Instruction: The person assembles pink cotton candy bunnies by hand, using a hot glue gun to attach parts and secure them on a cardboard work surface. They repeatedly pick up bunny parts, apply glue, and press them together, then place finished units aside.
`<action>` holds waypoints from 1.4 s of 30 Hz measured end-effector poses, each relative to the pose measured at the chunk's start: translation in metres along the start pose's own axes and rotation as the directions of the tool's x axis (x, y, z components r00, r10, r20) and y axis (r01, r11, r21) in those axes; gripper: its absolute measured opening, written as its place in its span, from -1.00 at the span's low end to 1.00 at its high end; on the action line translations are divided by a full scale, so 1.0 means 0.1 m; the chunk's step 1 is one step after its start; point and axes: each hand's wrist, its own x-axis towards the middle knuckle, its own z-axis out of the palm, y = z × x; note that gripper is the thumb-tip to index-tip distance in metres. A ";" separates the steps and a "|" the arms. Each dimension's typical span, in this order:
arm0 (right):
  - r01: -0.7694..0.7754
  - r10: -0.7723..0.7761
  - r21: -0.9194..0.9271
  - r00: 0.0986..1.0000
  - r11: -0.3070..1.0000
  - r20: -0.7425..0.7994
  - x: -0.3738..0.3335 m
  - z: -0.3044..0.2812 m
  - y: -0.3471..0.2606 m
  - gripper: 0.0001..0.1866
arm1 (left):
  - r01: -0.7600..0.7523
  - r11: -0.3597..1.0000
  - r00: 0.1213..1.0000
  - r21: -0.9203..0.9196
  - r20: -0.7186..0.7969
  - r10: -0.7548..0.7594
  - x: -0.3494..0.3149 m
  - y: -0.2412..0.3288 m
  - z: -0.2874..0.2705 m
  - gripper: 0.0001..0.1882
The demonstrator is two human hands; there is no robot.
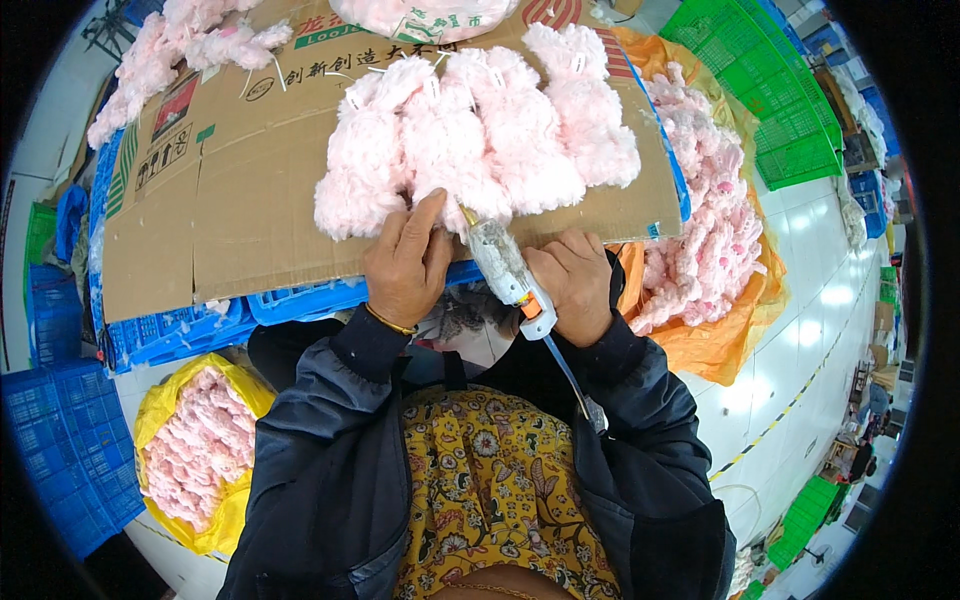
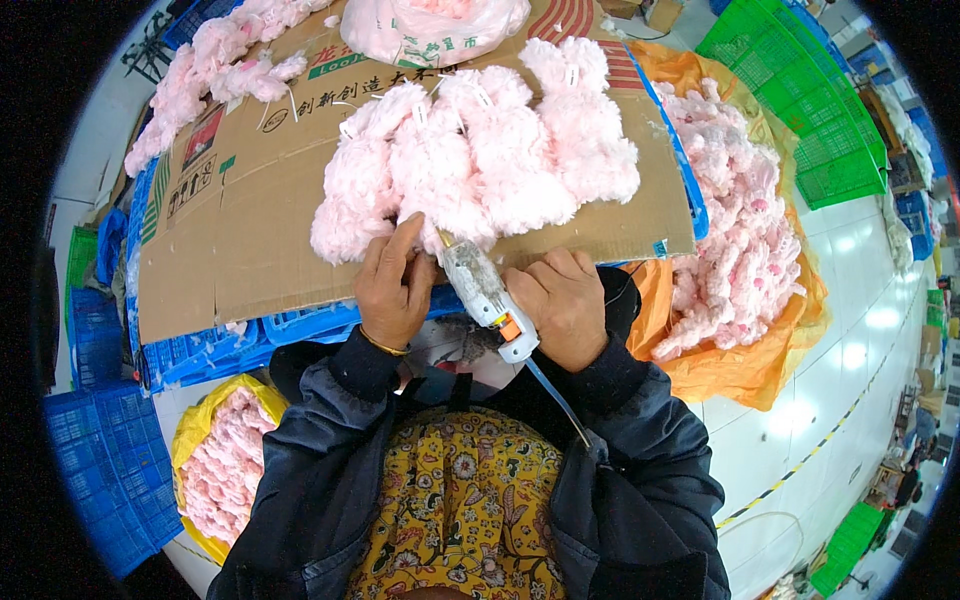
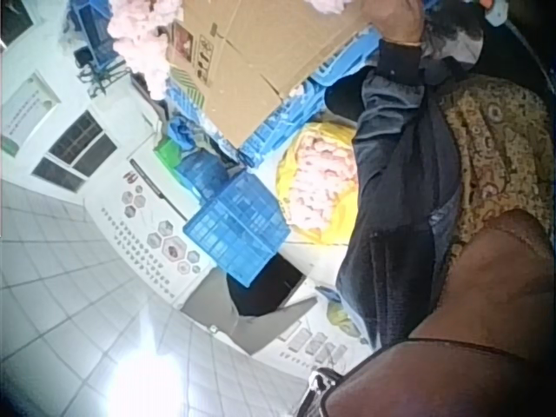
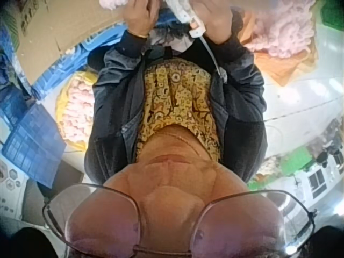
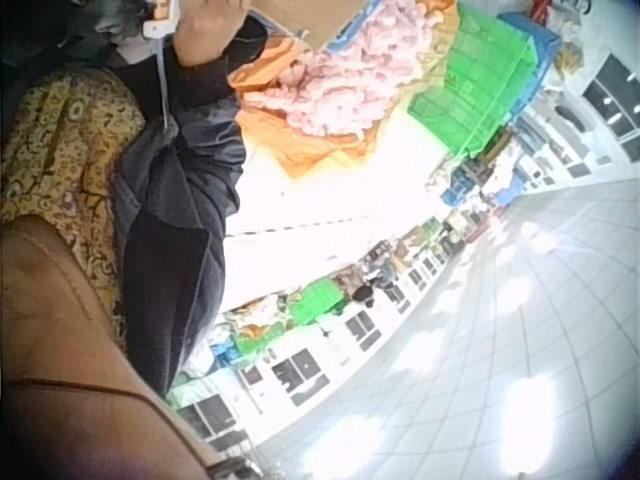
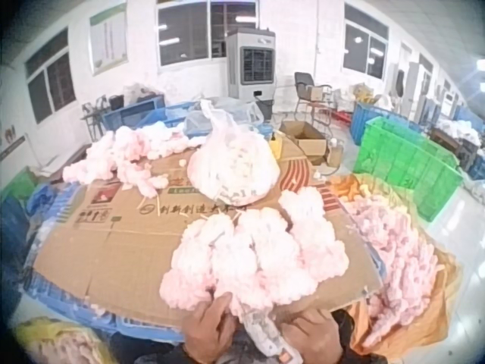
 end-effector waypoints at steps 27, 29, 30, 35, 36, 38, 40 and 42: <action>-0.170 0.177 0.056 0.970 0.984 -0.168 -0.39 -0.16 0.44 -0.65 | -0.034 0.998 0.997 -0.047 -0.076 0.030 -0.07 -0.06 0.07 -0.56; -0.173 0.180 0.056 0.969 0.983 -0.167 -0.38 -0.16 0.45 -0.65 | -0.028 0.998 0.997 -0.056 -0.080 0.024 -0.08 -0.08 0.08 -0.56; -0.168 0.177 0.066 0.970 0.984 -0.169 -0.38 -0.16 0.46 -0.65 | -0.013 0.998 0.997 -0.065 -0.075 0.009 -0.10 -0.08 0.08 -0.57; -0.136 0.146 0.066 0.974 0.988 -0.173 -0.37 -0.14 0.51 -0.65 | -0.014 0.998 0.997 -0.061 -0.080 0.009 -0.10 -0.08 0.09 -0.57; -0.143 0.153 0.070 0.974 0.987 -0.169 -0.36 -0.14 0.51 -0.65 | -0.013 0.998 0.997 -0.066 -0.081 0.007 -0.11 -0.10 0.10 -0.57; -0.155 0.165 0.078 0.973 0.985 -0.160 -0.34 -0.16 0.50 -0.66 | -0.017 0.998 0.997 -0.064 -0.083 0.012 -0.11 -0.11 0.10 -0.57; -0.157 0.166 0.075 0.974 0.985 -0.151 -0.32 -0.17 0.48 -0.67 | -0.031 0.998 0.996 -0.053 -0.084 0.026 -0.10 -0.10 0.10 -0.56; -0.156 0.165 0.074 0.976 0.985 -0.141 -0.32 -0.18 0.48 -0.68 | -0.018 0.999 0.997 -0.046 -0.076 0.015 -0.11 -0.12 0.09 -0.56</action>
